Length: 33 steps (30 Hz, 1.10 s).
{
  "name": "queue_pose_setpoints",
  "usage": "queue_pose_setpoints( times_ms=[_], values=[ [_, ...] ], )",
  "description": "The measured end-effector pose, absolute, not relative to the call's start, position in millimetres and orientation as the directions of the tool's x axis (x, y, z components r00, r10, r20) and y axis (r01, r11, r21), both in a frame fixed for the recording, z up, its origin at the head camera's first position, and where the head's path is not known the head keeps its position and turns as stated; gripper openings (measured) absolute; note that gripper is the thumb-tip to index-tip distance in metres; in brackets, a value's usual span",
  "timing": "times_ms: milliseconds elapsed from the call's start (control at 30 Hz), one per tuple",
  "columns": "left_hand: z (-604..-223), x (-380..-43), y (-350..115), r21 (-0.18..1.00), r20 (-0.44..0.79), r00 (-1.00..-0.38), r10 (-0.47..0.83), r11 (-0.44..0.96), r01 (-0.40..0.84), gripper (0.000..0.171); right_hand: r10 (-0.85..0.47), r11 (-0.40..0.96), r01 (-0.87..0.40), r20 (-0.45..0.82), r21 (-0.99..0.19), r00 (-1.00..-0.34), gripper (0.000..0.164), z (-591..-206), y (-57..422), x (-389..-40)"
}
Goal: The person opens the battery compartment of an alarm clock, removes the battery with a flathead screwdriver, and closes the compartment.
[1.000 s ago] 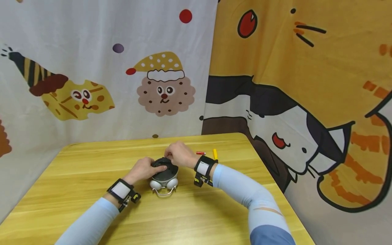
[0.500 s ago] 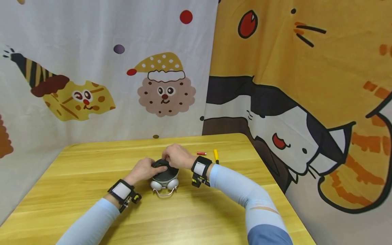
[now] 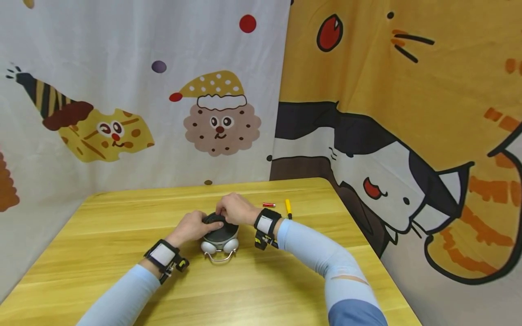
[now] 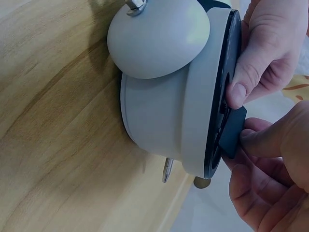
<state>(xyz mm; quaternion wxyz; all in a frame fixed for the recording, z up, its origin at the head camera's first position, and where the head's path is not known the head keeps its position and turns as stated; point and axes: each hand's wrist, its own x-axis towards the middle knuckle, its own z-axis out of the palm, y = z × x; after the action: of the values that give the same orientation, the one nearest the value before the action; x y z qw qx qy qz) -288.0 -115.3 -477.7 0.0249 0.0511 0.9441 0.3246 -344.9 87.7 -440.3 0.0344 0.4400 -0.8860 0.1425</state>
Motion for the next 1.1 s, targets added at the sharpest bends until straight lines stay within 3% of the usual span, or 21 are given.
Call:
queue_pose_setpoints(
  times_ms=[600,1100],
  values=[
    [-478,-287,-115,0.616,-0.009,-0.994,0.110,0.784,0.081,0.052,-0.781,0.561,-0.803,0.193,-0.199,-0.594,0.021,-446,82,-353],
    [-480,-289,-112,0.602,0.000,-0.995,0.100,0.795,0.080,0.053,-0.809,0.551,-0.815,0.127,-0.178,-0.575,0.021,-440,80,-358]
  ],
)
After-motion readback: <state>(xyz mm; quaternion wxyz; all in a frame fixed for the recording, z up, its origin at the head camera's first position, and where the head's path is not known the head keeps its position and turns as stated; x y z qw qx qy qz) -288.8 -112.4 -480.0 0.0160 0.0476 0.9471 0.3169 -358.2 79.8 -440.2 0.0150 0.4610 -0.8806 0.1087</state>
